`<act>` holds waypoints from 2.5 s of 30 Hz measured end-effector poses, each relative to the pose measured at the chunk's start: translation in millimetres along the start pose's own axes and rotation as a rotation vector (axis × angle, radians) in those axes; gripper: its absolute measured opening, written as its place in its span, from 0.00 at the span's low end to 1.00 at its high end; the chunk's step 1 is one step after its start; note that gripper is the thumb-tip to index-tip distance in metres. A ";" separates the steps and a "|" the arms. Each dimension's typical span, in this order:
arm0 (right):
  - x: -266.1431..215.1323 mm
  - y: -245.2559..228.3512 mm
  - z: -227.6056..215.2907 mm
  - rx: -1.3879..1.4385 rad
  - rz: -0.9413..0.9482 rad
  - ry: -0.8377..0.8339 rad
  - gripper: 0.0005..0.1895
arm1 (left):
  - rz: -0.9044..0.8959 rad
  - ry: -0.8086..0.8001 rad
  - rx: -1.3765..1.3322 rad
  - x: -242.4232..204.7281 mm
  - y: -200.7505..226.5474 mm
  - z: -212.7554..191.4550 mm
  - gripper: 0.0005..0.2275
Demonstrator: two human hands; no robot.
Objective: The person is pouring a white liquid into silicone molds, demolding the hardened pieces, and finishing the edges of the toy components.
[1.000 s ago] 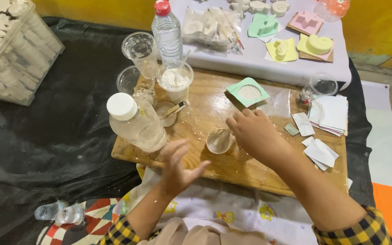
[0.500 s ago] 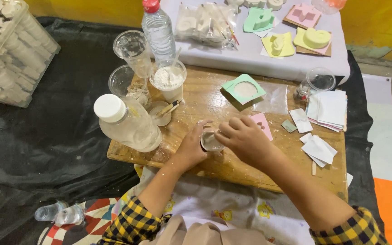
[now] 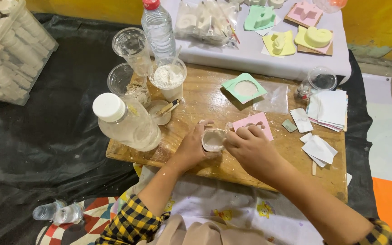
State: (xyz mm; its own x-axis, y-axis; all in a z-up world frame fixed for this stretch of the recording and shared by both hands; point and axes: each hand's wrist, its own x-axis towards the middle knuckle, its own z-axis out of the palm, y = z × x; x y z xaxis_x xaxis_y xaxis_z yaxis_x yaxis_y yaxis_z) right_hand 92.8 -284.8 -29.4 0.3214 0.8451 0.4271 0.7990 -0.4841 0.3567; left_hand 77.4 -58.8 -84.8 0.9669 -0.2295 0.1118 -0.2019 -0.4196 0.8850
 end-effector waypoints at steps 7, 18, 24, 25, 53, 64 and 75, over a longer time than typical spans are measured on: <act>17.1 -1.3 30.6 0.018 0.024 0.166 0.01 | 0.074 0.041 0.064 2.9 -15.4 7.4 0.42; -1.3 2.1 -1.3 -0.028 0.052 0.123 0.08 | 0.128 0.047 0.070 0.0 -9.0 5.9 0.42; 19.1 -10.6 16.3 0.004 0.092 0.245 0.07 | 0.109 0.030 0.117 1.5 -14.3 9.0 0.42; 19.9 -8.9 21.9 0.003 0.093 0.248 0.07 | 0.111 0.030 0.119 2.3 -16.4 9.4 0.42; 2.3 -1.6 1.1 -0.190 0.151 0.179 0.13 | 0.144 0.021 0.108 0.6 -15.9 7.9 0.38; 20.4 -9.5 14.3 -0.165 0.136 0.270 0.11 | 0.182 0.046 0.166 3.2 -36.8 15.9 0.39; 2.8 -16.3 4.1 -0.021 0.156 0.128 0.11 | 0.144 0.013 0.150 1.5 -23.7 11.3 0.39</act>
State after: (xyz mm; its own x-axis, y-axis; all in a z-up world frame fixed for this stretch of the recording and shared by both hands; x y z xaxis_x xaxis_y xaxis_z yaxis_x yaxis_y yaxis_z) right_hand 82.8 -273.6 -37.5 0.3726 0.7243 0.5801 0.7333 -0.6129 0.2943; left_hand 81.9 -59.2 -110.7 0.9281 -0.2854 0.2390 -0.3582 -0.5096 0.7823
